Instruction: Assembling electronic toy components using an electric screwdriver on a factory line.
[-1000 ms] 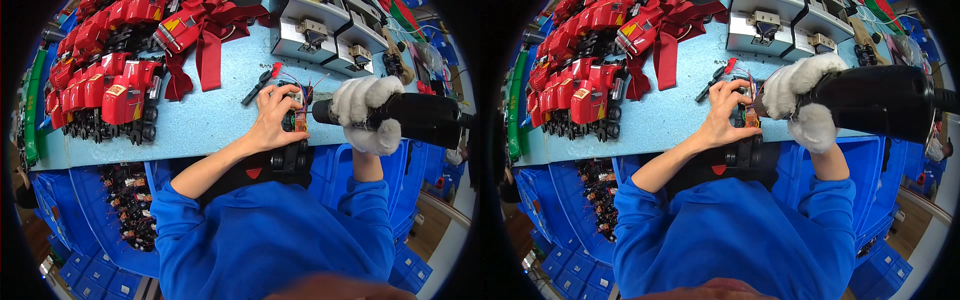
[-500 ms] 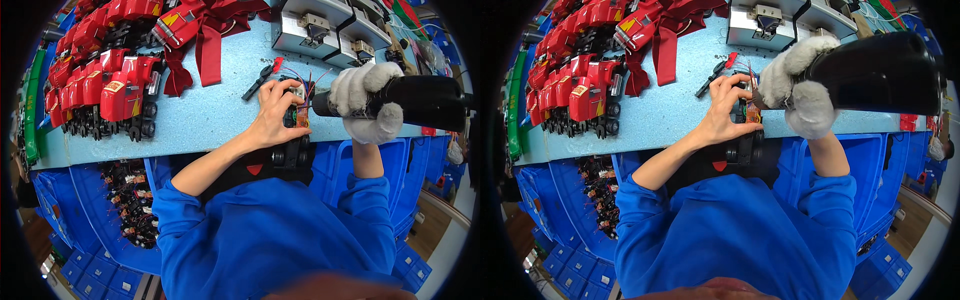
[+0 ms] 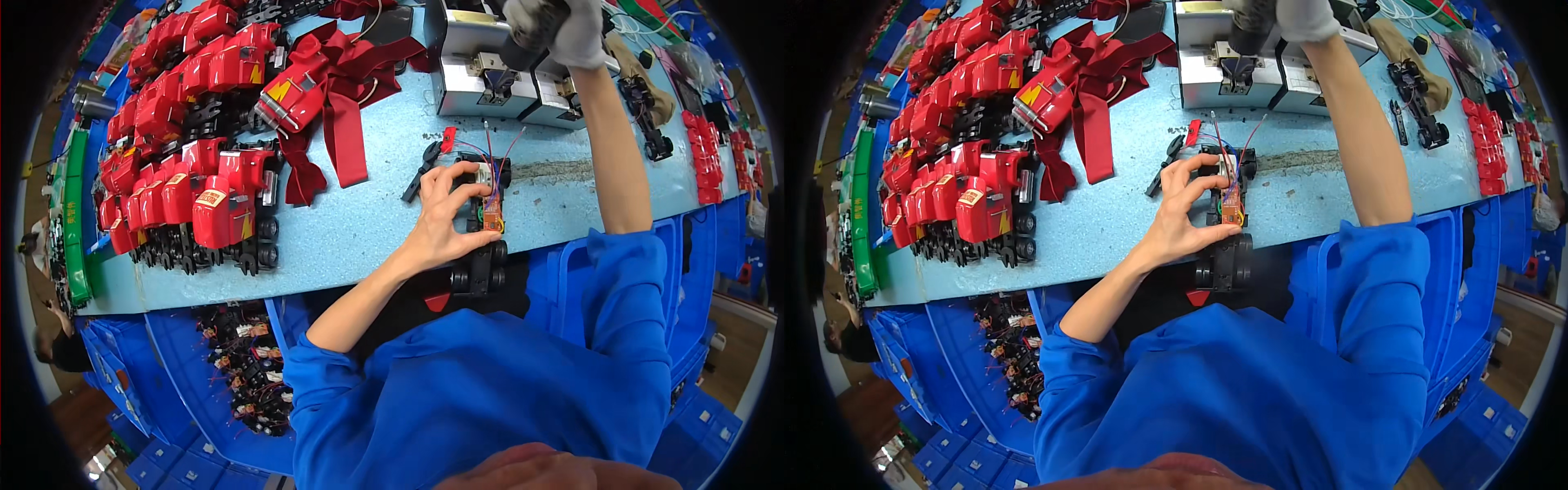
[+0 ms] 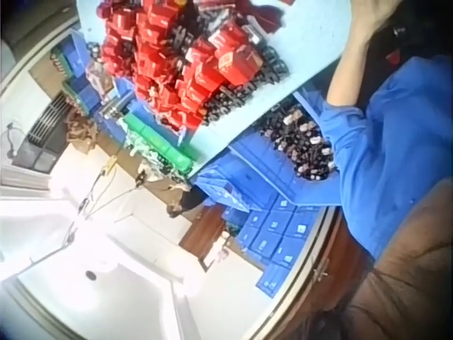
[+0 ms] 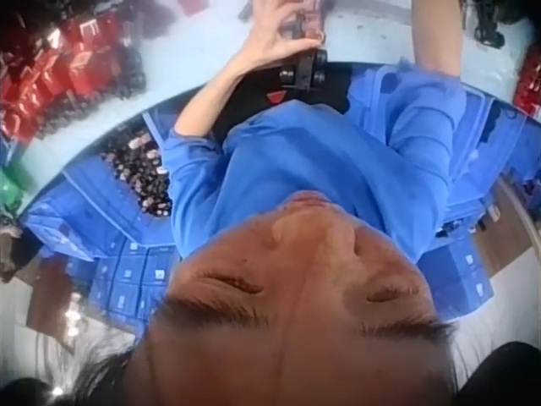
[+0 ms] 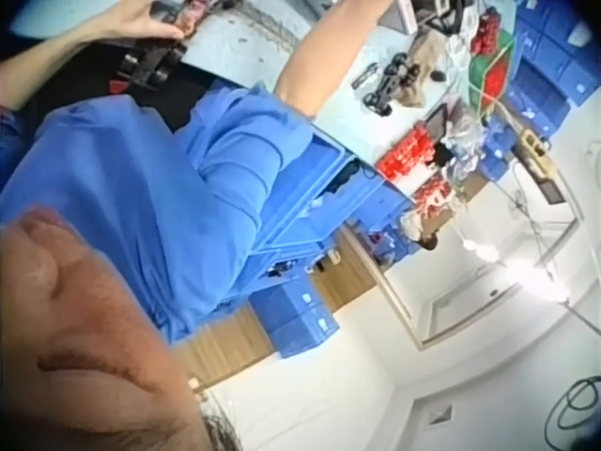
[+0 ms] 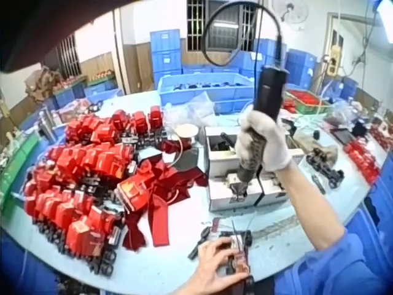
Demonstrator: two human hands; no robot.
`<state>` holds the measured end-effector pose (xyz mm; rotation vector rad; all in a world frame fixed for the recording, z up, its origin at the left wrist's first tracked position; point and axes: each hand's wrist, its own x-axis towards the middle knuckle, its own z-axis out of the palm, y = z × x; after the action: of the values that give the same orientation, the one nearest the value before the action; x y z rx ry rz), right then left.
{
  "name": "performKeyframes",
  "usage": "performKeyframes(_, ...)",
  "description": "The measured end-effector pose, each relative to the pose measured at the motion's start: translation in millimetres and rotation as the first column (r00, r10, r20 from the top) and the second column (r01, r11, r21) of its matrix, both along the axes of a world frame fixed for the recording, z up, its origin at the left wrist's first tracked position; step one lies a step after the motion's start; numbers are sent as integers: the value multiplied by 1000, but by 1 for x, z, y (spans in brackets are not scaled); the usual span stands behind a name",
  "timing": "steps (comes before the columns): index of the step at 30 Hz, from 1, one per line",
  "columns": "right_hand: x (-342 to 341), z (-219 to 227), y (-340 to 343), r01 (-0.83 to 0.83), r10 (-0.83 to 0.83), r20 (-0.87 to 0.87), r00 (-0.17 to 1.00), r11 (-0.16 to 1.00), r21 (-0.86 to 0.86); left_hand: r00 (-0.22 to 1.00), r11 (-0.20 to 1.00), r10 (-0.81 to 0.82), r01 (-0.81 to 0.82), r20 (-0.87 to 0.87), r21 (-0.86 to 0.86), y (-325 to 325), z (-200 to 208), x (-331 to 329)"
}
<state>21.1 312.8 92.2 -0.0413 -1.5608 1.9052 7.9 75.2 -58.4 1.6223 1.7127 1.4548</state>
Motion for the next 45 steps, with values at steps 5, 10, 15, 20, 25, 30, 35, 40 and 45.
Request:
performKeyframes(5,12,4,-31,191,-194,16,981,975,111,1000,1000,12,-12,18,1,-3,-2,0)
performKeyframes(10,76,0,-34,-134,159,-236,959,984,120,999,1000,-22,22,24,7,1,-1,1)
performKeyframes(15,118,-2,-72,-14,45,-207,977,989,149,999,999,-36,37,32,-30,1,1,-2)
performKeyframes(20,122,-26,-89,65,-44,-200,979,993,99,999,996,-37,38,6,-79,0,-1,-3)
performKeyframes(25,124,-26,-89,72,-48,-203,978,991,115,999,996,-37,37,6,-83,1,0,-2)
performKeyframes(30,123,-25,-93,118,-77,-208,975,974,196,998,998,-29,31,48,-61,0,0,-1)
performKeyframes(35,121,-26,-92,46,-3,-263,965,986,161,999,998,-29,30,22,-52,0,-2,-1)
performKeyframes(40,112,-23,-114,156,-147,-166,975,987,40,1000,999,-23,23,8,-38,1,-3,-2)
performKeyframes(45,111,-19,-111,5,10,-92,996,988,156,999,999,-27,27,20,-27,1,-3,-1)
